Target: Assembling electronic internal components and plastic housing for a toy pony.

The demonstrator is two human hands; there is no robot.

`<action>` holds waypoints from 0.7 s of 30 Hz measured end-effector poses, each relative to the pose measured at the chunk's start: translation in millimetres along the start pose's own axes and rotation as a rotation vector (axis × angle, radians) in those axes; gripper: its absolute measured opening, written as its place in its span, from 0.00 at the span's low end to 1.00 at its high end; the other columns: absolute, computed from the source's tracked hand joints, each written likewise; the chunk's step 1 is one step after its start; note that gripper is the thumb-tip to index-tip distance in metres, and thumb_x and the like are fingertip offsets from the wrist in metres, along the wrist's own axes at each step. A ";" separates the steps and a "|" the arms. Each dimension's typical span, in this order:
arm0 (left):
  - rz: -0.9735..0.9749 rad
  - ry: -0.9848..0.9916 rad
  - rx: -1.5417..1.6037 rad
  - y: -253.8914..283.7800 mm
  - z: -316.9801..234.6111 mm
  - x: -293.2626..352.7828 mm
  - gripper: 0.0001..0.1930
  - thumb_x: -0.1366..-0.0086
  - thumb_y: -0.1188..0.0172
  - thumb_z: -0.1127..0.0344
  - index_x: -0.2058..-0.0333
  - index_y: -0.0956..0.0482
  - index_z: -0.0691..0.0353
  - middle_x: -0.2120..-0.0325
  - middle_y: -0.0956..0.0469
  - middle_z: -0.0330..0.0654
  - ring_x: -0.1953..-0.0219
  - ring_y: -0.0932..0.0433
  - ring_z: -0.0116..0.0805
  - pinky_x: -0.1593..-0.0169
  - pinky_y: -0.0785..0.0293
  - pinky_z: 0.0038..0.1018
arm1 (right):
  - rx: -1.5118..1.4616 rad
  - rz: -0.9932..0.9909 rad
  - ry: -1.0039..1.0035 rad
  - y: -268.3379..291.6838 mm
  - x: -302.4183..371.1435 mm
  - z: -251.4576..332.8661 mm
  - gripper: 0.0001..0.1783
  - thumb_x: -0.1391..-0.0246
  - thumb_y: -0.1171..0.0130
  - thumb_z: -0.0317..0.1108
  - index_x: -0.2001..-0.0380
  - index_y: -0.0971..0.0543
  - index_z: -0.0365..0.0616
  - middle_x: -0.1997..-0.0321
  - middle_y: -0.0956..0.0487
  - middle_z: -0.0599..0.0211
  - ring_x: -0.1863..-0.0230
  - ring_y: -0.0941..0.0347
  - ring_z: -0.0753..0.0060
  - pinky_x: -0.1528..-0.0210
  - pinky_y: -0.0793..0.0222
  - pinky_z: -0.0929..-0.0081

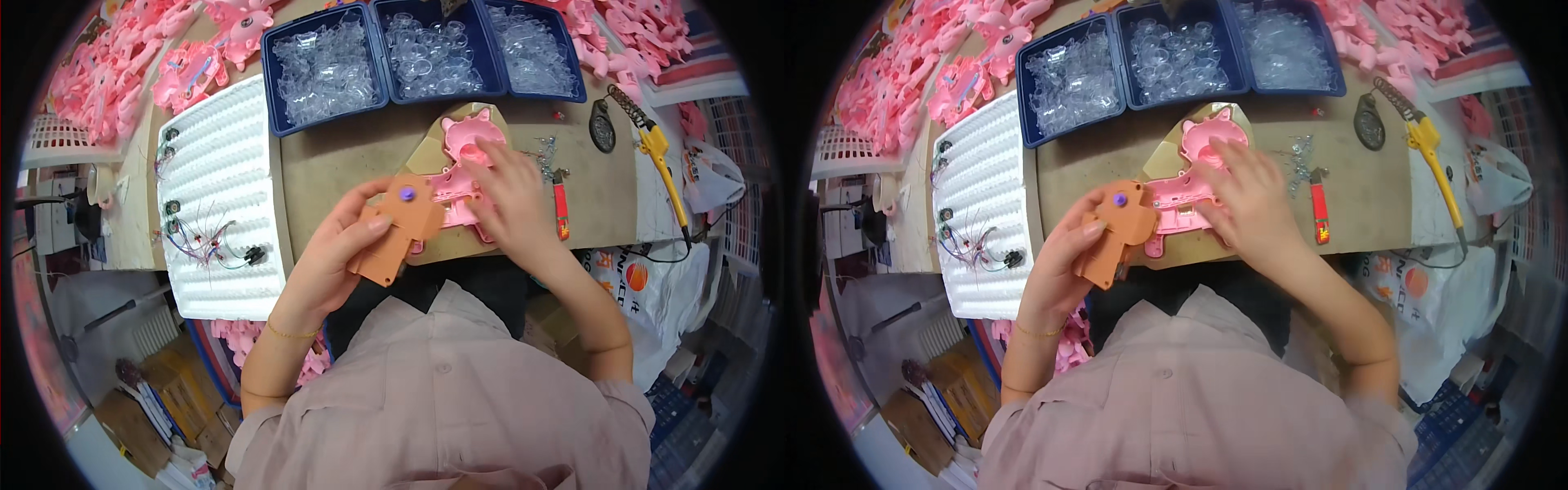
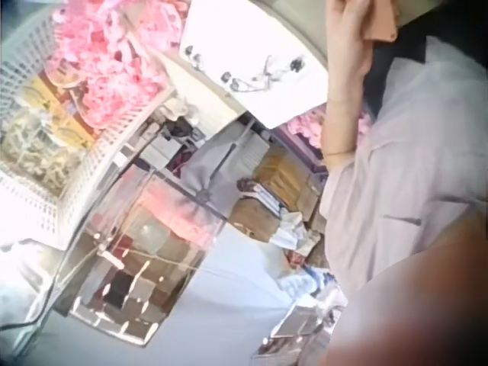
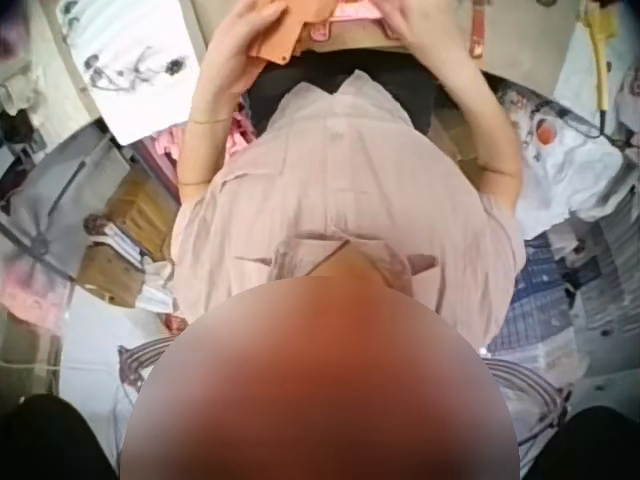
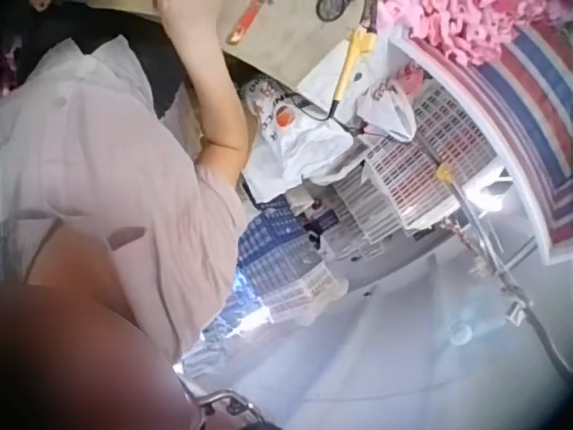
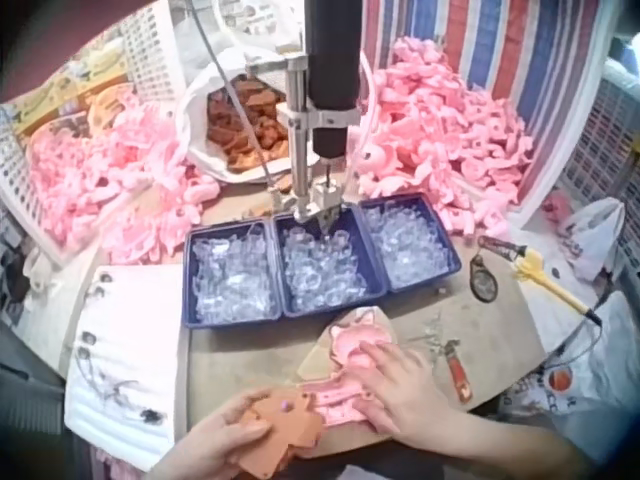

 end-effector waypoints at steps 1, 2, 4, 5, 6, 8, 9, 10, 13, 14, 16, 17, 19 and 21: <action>-0.012 0.005 0.007 -1.0 1.5 -4.7 0.28 0.34 0.49 0.59 0.40 0.44 0.66 0.48 0.31 0.47 0.51 0.25 0.36 0.50 0.26 0.31 | -0.010 0.010 0.004 8.6 -6.0 2.2 0.34 0.52 0.41 0.37 0.41 0.35 0.42 0.36 0.38 0.55 0.38 0.39 0.56 0.39 0.44 0.59; 0.083 0.053 0.143 -14.5 6.9 -9.1 0.28 0.33 0.51 0.59 0.39 0.44 0.66 0.49 0.30 0.47 0.52 0.24 0.37 0.50 0.26 0.31 | -0.606 0.064 -0.121 14.9 -14.1 -3.5 0.34 0.52 0.41 0.34 0.40 0.36 0.41 0.35 0.39 0.57 0.38 0.39 0.60 0.38 0.44 0.62; 0.183 0.104 0.281 -24.4 12.9 -17.7 0.27 0.32 0.53 0.58 0.39 0.45 0.65 0.50 0.29 0.48 0.53 0.24 0.37 0.50 0.26 0.30 | -1.302 0.123 -0.108 23.4 -25.2 7.4 0.33 0.54 0.42 0.26 0.41 0.35 0.38 0.39 0.34 0.61 0.43 0.34 0.71 0.42 0.39 0.71; 0.335 0.194 0.478 -35.4 20.8 -17.6 0.26 0.31 0.55 0.58 0.39 0.44 0.65 0.50 0.29 0.49 0.53 0.24 0.38 0.50 0.26 0.30 | -1.305 0.128 -0.110 29.1 -30.4 7.2 0.33 0.54 0.42 0.26 0.41 0.35 0.38 0.39 0.34 0.61 0.43 0.34 0.71 0.42 0.39 0.71; 0.491 0.283 0.676 -48.7 22.7 -12.9 0.25 0.30 0.57 0.57 0.39 0.43 0.64 0.50 0.28 0.49 0.53 0.23 0.38 0.49 0.27 0.29 | -1.347 0.240 -0.150 25.4 -33.9 10.8 0.32 0.53 0.42 0.25 0.42 0.34 0.37 0.43 0.30 0.61 0.46 0.31 0.72 0.44 0.36 0.72; 0.202 0.157 0.441 -42.5 9.5 -23.2 0.24 0.29 0.59 0.56 0.40 0.42 0.64 0.50 0.28 0.49 0.53 0.23 0.38 0.49 0.26 0.29 | -1.547 0.228 -0.287 15.7 -36.8 8.2 0.25 0.50 0.42 0.21 0.46 0.30 0.35 0.54 0.24 0.64 0.54 0.27 0.76 0.51 0.29 0.77; -0.090 0.025 0.200 -19.8 -3.7 -23.9 0.24 0.29 0.61 0.55 0.41 0.40 0.64 0.50 0.28 0.49 0.54 0.23 0.38 0.50 0.26 0.28 | -1.548 0.235 -0.290 15.7 -35.7 9.7 0.25 0.50 0.42 0.21 0.46 0.30 0.35 0.54 0.24 0.64 0.54 0.27 0.76 0.51 0.29 0.77; -0.095 -0.120 0.082 -13.3 -21.3 -22.3 0.23 0.30 0.54 0.56 0.44 0.35 0.65 0.52 0.26 0.47 0.55 0.23 0.34 0.50 0.26 0.25 | -1.427 0.211 -0.436 10.9 -31.1 -2.1 0.23 0.49 0.42 0.22 0.48 0.29 0.34 0.54 0.24 0.64 0.54 0.27 0.77 0.52 0.29 0.78; -0.088 -0.083 -0.325 -9.7 -18.9 -7.3 0.22 0.34 0.46 0.59 0.46 0.32 0.67 0.54 0.25 0.45 0.56 0.23 0.29 0.52 0.26 0.23 | -1.338 0.205 -0.652 -1.4 -13.6 -11.4 0.16 0.47 0.41 0.25 0.55 0.26 0.32 0.58 0.23 0.67 0.60 0.27 0.81 0.56 0.29 0.79; -0.130 -0.046 -0.276 -4.3 -14.9 -7.1 0.21 0.38 0.41 0.64 0.49 0.30 0.70 0.57 0.23 0.44 0.57 0.23 0.26 0.53 0.26 0.22 | -1.265 0.220 -0.658 -3.3 -9.6 -12.0 0.15 0.48 0.40 0.25 0.56 0.25 0.33 0.60 0.23 0.67 0.62 0.27 0.79 0.58 0.29 0.79; -0.127 -0.004 -0.255 0.1 -17.5 -9.0 0.20 0.38 0.41 0.65 0.51 0.29 0.72 0.59 0.23 0.44 0.58 0.23 0.26 0.53 0.26 0.22 | -1.200 0.245 -0.657 -5.4 -7.0 -14.2 0.15 0.50 0.38 0.25 0.58 0.24 0.34 0.63 0.23 0.67 0.64 0.27 0.78 0.60 0.30 0.78; -0.115 0.035 -0.235 0.5 -18.0 -11.0 0.19 0.38 0.42 0.65 0.52 0.28 0.73 0.60 0.22 0.43 0.59 0.22 0.25 0.53 0.26 0.22 | -0.953 0.076 -0.324 26.8 -23.3 -7.8 0.13 0.53 0.37 0.26 0.61 0.22 0.37 0.66 0.24 0.68 0.66 0.28 0.75 0.62 0.31 0.77; -0.129 0.073 -0.238 1.7 -25.4 -16.5 0.18 0.38 0.42 0.65 0.55 0.27 0.73 0.62 0.21 0.43 0.61 0.22 0.25 0.55 0.26 0.21 | -0.694 -0.090 -0.006 59.8 -30.9 6.3 0.12 0.55 0.35 0.26 0.64 0.21 0.39 0.68 0.24 0.68 0.68 0.29 0.72 0.64 0.32 0.75; -0.057 0.288 -0.306 0.9 -15.8 -20.7 0.18 0.39 0.41 0.62 0.57 0.26 0.71 0.63 0.21 0.43 0.64 0.22 0.25 0.59 0.26 0.20 | -0.632 0.035 0.277 61.1 -32.2 30.5 0.13 0.62 0.32 0.28 0.68 0.20 0.42 0.71 0.26 0.67 0.68 0.29 0.65 0.65 0.34 0.72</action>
Point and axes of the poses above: each hand's wrist, its own x-axis away from the middle knuckle, its own y-axis out of the back of the hand, z = x × y, the point moved 10 cm from there along -x, towards the middle knuckle
